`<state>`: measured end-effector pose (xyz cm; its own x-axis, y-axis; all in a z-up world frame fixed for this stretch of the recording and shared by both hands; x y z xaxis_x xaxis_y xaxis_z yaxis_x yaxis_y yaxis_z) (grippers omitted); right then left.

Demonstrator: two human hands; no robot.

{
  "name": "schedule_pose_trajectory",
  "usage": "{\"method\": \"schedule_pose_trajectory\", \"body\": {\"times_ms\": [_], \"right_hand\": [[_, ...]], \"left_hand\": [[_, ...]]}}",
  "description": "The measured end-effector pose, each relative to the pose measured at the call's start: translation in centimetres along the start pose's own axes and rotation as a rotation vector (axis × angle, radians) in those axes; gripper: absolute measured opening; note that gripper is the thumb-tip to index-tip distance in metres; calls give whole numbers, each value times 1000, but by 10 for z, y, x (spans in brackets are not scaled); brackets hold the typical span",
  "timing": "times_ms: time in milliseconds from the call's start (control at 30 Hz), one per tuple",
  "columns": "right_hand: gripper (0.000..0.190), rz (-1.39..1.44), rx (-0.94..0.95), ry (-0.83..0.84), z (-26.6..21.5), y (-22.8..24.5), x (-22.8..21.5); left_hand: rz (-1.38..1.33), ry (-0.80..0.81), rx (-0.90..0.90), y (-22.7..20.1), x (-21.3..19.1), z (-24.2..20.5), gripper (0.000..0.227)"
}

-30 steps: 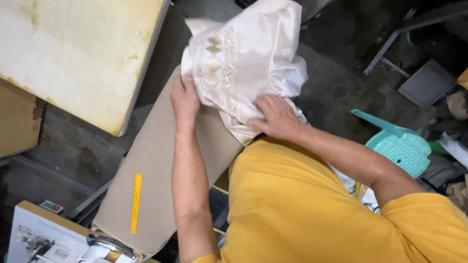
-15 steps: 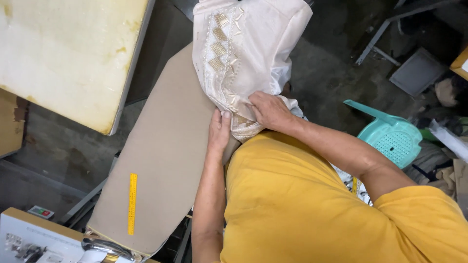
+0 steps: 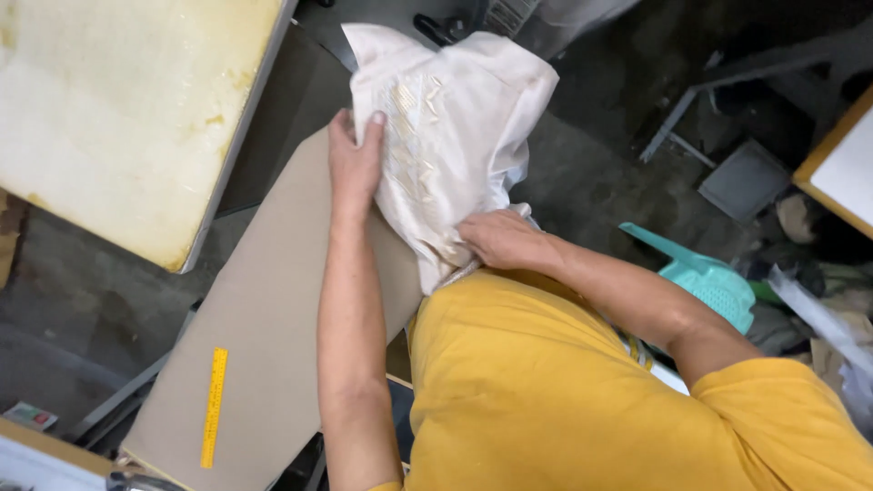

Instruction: The person irons a white garment with embroidery on an ironing board. They use a steam iron to smooth the fabric, frequently adjusting the garment's position and flipping it over to iron different sections.

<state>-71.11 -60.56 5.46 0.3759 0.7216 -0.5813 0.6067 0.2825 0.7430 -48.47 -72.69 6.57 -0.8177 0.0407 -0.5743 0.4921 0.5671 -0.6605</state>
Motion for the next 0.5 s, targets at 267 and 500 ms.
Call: {"method": "schedule_pose_trajectory", "body": {"times_ms": [267, 500], "right_hand": [[22, -86, 115, -124, -4, -111, -52], [68, -45, -352, -482, 41, -21, -124]], "left_hand": [[147, -182, 23, -8, 31, -43, 40], [646, -60, 87, 57, 97, -153, 24]]}}
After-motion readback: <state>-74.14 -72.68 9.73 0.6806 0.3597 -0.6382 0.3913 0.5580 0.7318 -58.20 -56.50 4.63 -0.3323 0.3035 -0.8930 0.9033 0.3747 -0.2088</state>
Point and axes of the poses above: each hand's wrist, its own z-axis towards the middle knuckle, its own x-axis out of the palm, y = z × x, the point moved 8 cm from there along z, towards the middle knuckle, and after that the axes turned 10 degrees about z, right-handed, at the moved point
